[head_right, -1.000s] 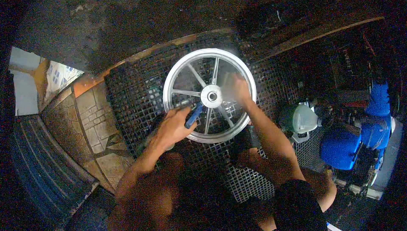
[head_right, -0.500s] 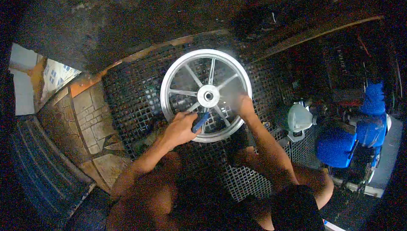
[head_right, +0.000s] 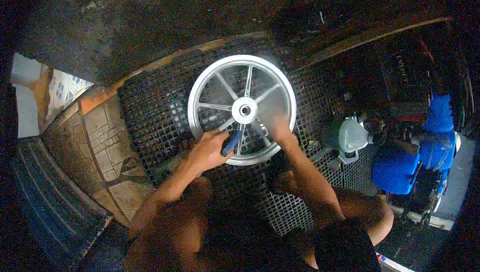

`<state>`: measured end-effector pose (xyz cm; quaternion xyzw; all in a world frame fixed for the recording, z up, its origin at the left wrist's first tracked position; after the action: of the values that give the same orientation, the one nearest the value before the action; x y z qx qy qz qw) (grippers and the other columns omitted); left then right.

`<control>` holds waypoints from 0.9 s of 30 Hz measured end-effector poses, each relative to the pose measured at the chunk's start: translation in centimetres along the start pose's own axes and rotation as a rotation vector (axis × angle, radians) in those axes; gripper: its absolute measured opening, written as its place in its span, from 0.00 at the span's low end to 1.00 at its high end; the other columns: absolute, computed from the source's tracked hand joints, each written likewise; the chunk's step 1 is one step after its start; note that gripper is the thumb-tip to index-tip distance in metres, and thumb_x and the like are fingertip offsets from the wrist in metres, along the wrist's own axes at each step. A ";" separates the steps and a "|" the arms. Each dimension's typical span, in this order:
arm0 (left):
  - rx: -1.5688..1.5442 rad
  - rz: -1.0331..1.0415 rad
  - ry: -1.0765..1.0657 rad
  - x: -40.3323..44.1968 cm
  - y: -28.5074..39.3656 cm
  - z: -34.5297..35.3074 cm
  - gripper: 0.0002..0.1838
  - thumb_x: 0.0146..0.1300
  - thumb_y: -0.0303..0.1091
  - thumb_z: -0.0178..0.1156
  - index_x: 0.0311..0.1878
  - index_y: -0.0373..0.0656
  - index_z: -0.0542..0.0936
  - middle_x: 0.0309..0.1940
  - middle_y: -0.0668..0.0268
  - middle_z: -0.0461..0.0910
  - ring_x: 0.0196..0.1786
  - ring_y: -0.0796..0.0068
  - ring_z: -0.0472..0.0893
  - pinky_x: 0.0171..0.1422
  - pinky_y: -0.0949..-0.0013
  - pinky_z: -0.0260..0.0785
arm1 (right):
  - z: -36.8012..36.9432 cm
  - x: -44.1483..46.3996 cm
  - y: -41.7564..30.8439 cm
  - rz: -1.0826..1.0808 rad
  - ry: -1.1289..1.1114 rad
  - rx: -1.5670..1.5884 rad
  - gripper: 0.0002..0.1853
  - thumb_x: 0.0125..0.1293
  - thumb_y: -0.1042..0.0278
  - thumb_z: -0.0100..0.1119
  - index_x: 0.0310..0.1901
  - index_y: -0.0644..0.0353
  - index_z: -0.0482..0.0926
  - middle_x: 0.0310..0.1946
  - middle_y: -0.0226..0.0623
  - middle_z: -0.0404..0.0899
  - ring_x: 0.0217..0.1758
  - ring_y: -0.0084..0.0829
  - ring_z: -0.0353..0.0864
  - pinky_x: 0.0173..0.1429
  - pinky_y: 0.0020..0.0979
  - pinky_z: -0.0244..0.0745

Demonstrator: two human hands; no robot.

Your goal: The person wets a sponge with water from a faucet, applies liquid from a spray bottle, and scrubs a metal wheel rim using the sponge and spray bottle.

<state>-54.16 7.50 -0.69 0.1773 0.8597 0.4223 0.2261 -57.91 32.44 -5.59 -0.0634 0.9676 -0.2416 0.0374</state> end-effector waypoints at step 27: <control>-0.060 -0.224 -0.063 -2.3 -2.4 0.2 0.27 0.56 0.43 0.66 0.57 0.37 0.79 0.48 0.43 0.80 0.54 0.41 0.77 0.62 0.50 0.70 | 6.9 -6.9 -6.5 -0.004 -0.276 0.211 0.12 0.55 0.73 0.56 0.40 0.65 0.81 0.39 0.56 0.80 0.47 0.57 0.79 0.52 0.47 0.74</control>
<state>-52.40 5.06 -2.20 0.0863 0.8537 0.4140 0.3039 -49.73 24.52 -8.35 -0.0935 0.9224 -0.3307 0.1761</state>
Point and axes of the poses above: each hand's wrist, its own x-axis towards the middle knuckle, its own z-axis out of the palm, y = z × x, the point moved 7 cm from there along x, towards the middle knuckle
